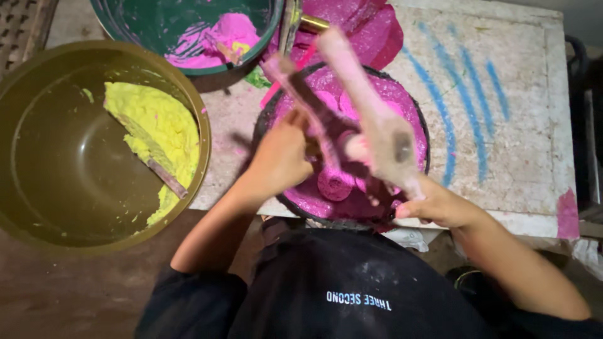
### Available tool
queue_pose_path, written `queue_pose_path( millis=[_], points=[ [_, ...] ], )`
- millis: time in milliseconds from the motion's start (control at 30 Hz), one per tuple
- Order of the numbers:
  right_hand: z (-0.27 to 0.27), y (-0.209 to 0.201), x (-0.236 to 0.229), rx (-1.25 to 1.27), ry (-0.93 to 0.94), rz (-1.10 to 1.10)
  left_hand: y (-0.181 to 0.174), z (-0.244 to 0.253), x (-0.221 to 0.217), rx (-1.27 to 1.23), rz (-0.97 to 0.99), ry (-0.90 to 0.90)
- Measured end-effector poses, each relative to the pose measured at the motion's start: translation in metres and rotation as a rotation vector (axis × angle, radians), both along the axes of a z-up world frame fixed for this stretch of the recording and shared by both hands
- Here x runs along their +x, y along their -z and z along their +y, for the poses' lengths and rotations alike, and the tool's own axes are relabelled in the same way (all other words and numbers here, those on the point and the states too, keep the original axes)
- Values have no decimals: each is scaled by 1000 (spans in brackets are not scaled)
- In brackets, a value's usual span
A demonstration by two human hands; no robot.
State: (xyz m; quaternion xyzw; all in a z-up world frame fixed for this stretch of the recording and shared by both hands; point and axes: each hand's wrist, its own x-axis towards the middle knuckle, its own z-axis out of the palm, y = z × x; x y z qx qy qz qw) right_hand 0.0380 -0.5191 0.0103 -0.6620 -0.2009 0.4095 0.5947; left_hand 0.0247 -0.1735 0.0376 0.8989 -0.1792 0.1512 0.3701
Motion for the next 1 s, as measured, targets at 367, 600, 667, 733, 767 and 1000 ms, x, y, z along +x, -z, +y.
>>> queue_pose_path(
  millis=[367, 600, 667, 733, 767, 1000],
  points=[
    [-28, -3, -25, 235, 550, -202, 113, 36, 10, 75, 424, -297],
    [-37, 8, -42, 252, 650, -195, 134, -8, 43, -128, 337, -283],
    [-43, 17, -48, 191, 640, -175, 138, -11, 48, -164, 370, -294],
    [-46, 24, -48, 95, 620, -124, 138, -10, 49, -173, 393, -299],
    [-45, 28, -45, 96, 579, -120, 136, -9, 49, -178, 406, -306],
    [-10, 33, -17, 133, 104, 389, 84, -15, 68, -1898, 802, 625]
  ],
)
